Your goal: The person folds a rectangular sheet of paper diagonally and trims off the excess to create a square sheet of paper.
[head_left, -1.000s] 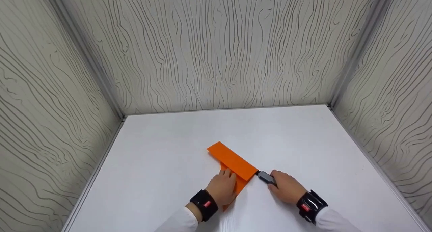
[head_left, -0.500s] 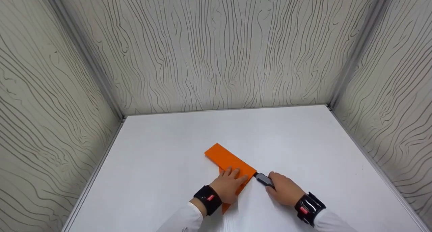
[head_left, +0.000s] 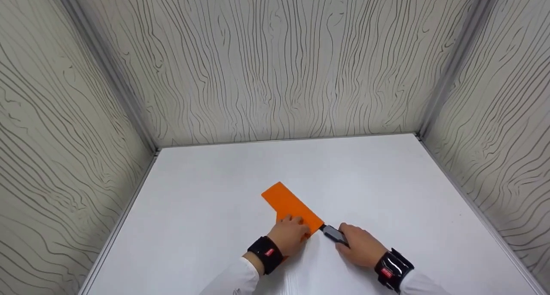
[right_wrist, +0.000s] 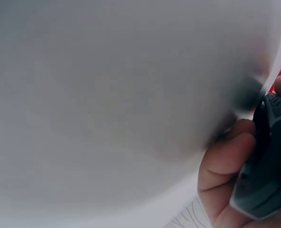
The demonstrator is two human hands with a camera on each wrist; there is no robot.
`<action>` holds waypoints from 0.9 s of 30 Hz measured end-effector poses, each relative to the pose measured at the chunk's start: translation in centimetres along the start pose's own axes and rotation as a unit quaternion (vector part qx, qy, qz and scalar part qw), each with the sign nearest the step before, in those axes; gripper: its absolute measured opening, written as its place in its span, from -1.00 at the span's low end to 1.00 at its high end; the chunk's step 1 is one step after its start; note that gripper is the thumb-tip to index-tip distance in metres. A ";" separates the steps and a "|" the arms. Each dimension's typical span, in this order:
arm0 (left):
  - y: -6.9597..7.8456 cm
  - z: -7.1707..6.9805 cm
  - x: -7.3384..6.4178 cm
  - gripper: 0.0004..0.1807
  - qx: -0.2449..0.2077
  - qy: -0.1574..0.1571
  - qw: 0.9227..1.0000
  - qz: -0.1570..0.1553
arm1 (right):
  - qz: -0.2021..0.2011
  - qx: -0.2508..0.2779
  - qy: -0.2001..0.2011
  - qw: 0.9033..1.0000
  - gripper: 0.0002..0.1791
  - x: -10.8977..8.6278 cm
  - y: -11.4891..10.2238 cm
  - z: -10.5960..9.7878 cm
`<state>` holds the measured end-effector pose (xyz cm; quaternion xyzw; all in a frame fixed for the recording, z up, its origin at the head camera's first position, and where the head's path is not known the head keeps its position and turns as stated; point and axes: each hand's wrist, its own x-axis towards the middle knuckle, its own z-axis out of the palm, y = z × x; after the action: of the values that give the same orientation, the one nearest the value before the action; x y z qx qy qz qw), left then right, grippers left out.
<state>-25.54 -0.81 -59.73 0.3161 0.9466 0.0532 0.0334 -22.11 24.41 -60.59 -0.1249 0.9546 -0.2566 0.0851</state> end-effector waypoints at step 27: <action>0.7 1.1 1.1 -0.83 0.032 0.025 0.998 -0.049 | 0.007 -0.047 0.023 0.999 -0.69 -0.4 1.0 -0.4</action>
<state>-25.88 0.45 -60.75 0.2686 0.9628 0.0295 0.0021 -22.04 25.58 -60.72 -0.1166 0.9680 -0.2140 0.0593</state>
